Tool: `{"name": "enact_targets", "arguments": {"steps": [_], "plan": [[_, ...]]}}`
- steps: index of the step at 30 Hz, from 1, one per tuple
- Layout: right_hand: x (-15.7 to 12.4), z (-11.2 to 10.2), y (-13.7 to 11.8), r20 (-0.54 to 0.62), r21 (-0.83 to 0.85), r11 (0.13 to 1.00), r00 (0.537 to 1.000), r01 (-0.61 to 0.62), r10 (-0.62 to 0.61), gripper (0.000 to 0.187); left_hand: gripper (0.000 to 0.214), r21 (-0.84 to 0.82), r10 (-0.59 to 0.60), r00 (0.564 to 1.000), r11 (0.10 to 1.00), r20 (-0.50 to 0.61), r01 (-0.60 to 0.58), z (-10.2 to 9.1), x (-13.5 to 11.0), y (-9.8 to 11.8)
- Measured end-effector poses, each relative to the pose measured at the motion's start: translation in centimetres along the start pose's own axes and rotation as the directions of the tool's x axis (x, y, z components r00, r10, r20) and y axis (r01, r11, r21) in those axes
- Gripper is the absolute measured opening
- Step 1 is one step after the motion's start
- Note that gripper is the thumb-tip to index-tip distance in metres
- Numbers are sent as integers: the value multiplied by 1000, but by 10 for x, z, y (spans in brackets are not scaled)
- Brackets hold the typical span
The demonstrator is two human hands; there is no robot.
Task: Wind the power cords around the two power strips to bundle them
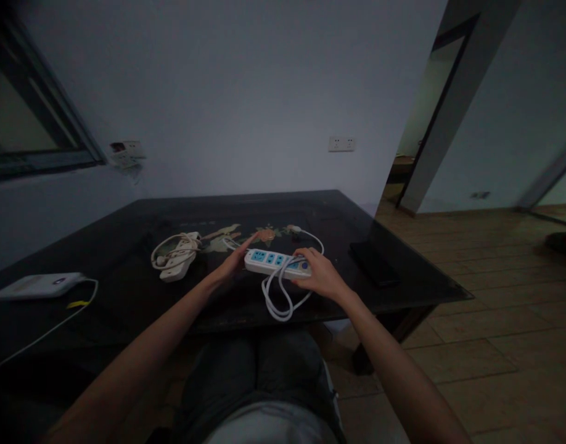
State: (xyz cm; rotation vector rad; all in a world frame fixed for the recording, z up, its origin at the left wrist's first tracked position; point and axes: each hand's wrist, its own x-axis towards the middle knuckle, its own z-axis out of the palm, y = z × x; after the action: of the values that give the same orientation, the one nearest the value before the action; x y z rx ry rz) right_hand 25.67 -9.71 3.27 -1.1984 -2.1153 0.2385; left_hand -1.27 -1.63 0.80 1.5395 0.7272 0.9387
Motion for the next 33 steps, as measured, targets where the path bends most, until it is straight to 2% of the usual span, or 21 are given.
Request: {"name": "enact_targets", "arguments": {"steps": [4, 6, 8, 11, 13, 16, 18, 22, 27, 29, 33], "plan": [[2, -18, -11, -75, 101, 995, 997, 16, -8, 53, 63, -336, -35, 998, 942, -43, 18, 18, -5, 9], [6, -27, -17, -99, 108, 994, 995, 21, -10, 53, 61, -408, -24, 999, 913, -39, 6, 27, -11, 11], [10, -32, -21, -130, 92, 995, 991, 31, -19, 53, 67, -415, 17, 999, 910, 27, -4, 35, -18, 11], [16, -36, -23, -186, 66, 997, 982, 43, -30, 52, 78, -304, 98, 984, 951, 152, -48, 45, -30, 11], [20, -36, -22, -224, 45, 998, 974, 36, -25, 51, 71, -132, 127, 975, 986, 181, -104, 48, -38, 13], [23, -34, -17, -277, 22, 1000, 961, 7, -1, 50, 49, 185, 126, 978, 970, 167, -156, 49, -50, 20], [24, -33, -10, -305, 17, 1000, 952, -17, 22, 49, 47, 308, 116, 986, 940, 121, -149, 46, -58, 25], [23, -30, 9, -338, -15, 997, 939, -74, 65, 49, 45, 382, 88, 996, 922, -28, -71, 32, -76, 31], [17, -24, 32, -380, -57, 985, 916, -163, 130, 49, 38, 459, 105, 974, 888, -203, 0, 14, -99, 31], [15, -22, 36, -392, -52, 982, 908, -179, 145, 49, 38, 483, 92, 972, 875, -218, 25, 10, -106, 30], [13, -20, 36, -384, -58, 981, 911, -184, 148, 48, 39, 481, 42, 983, 875, -180, 50, 4, -112, 25]]}}
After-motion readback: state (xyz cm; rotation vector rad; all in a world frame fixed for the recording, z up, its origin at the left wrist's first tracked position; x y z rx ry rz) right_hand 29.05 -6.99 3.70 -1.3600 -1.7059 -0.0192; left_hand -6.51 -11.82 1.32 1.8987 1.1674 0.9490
